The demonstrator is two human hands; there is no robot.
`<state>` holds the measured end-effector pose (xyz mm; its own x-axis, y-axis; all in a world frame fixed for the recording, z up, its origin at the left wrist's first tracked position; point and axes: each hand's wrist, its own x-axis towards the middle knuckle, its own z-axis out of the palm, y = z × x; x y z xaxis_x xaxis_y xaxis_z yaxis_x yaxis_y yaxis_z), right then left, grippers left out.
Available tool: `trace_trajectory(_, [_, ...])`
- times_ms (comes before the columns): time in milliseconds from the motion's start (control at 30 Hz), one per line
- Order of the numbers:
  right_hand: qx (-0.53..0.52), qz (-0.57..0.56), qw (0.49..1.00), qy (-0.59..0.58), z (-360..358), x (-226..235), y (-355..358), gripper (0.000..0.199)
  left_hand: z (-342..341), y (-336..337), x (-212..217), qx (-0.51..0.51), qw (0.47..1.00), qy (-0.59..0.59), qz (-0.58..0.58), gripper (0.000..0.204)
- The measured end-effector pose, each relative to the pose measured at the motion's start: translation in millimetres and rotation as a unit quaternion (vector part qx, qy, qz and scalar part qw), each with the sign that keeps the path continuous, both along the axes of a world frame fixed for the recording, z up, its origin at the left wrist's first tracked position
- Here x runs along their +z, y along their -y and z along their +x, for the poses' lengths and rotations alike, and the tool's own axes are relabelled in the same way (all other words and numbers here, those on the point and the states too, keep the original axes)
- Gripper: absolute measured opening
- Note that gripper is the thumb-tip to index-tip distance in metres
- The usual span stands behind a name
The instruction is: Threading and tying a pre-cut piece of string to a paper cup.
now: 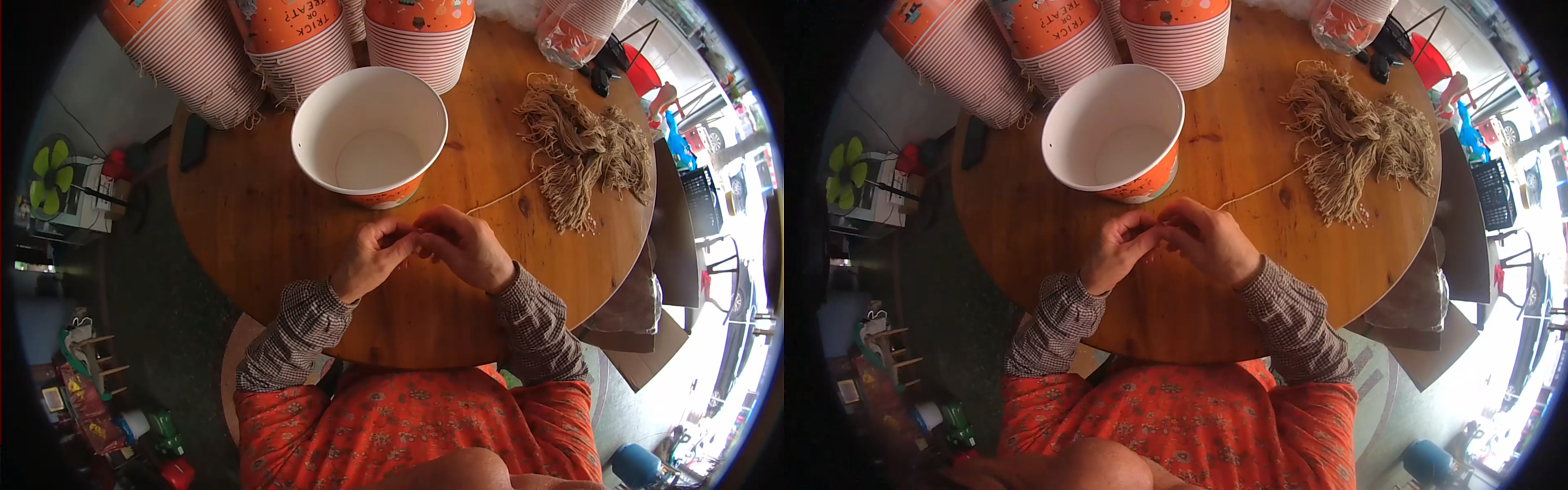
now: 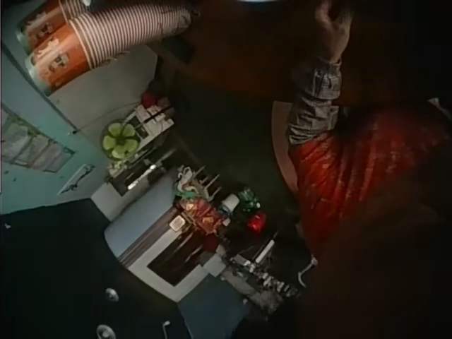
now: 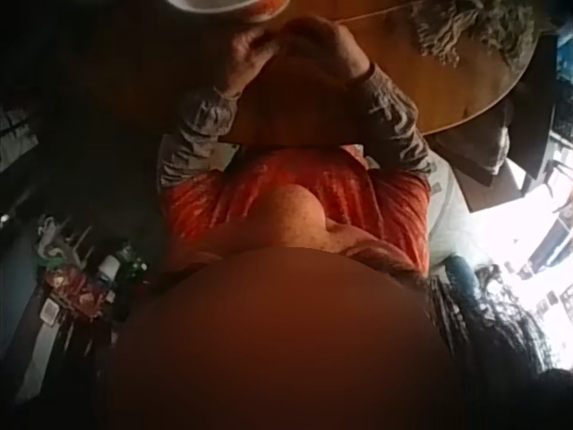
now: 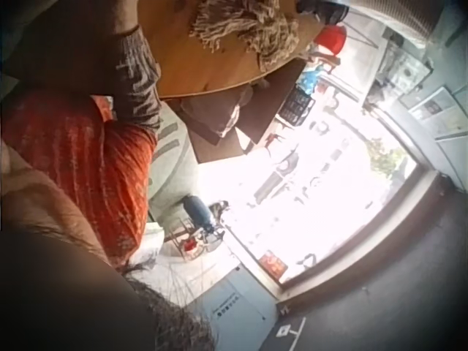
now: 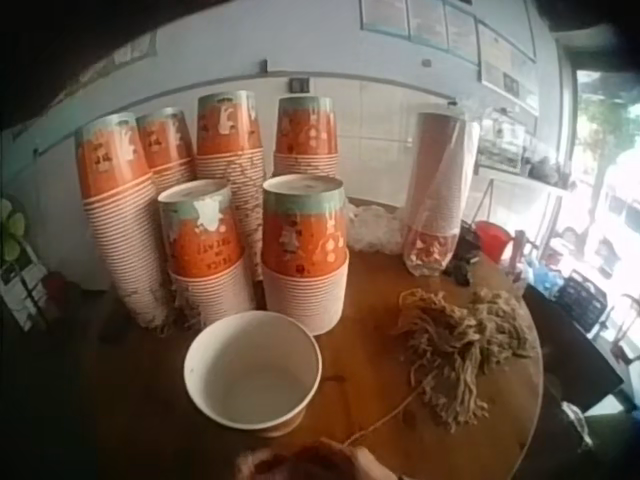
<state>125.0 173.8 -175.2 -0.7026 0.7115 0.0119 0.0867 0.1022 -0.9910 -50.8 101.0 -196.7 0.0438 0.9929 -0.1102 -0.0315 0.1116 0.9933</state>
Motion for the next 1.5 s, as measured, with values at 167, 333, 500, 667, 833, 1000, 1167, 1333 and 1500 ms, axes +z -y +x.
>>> trace_trajectory(167, [-0.006, -0.035, 0.999, 0.020, 7.6, 4.2, -8.3, 0.014, 1.0, 0.0, 6.5, 0.041, 0.994, 0.099, 0.017, 0.020])
trace_trajectory(333, [0.007, -0.133, 0.991, -0.017, 7.4, 6.8, -9.1, 0.013, -1.5, 3.4, 9.8, 0.040, 0.993, 0.109, -0.023, 0.037])
trace_trajectory(500, [0.019, -0.129, 0.991, -0.018, 7.5, 5.2, -7.7, 0.013, 3.5, 4.8, 11.1, 0.030, 0.996, 0.074, 0.027, 0.034])
trace_trajectory(667, [0.017, -0.120, 0.993, -0.003, 5.7, 8.5, -6.2, 0.013, 16.2, 6.9, 13.0, 0.089, 0.988, -0.002, 0.129, 0.012])
trace_trajectory(833, [0.021, -0.111, 0.994, 0.007, 7.0, 7.5, -6.3, 0.014, 8.8, 5.9, 0.0, 0.083, 0.972, -0.105, 0.194, 0.009])
trace_trajectory(1000, [0.053, -0.194, 0.978, -0.053, 9.3, 3.1, -7.3, 0.014, 10.0, 5.4, 11.7, 0.104, 0.968, -0.092, 0.211, 0.016])
trace_trajectory(1167, [0.068, -0.217, 0.972, -0.060, 10.0, 2.9, -7.5, 0.014, 9.7, 9.1, 8.1, 0.099, 0.969, -0.076, 0.213, 0.016])
trace_trajectory(1333, [0.080, -0.239, 0.966, -0.058, 10.7, 5.1, -5.5, 0.014, 9.4, 11.9, 7.6, 0.091, 0.975, -0.054, 0.195, 0.014])
trace_trajectory(1500, [0.074, -0.223, 0.971, -0.045, 9.9, 4.3, -5.6, 0.011, 8.7, 9.0, 7.4, 0.088, 0.971, -0.077, 0.209, 0.011])
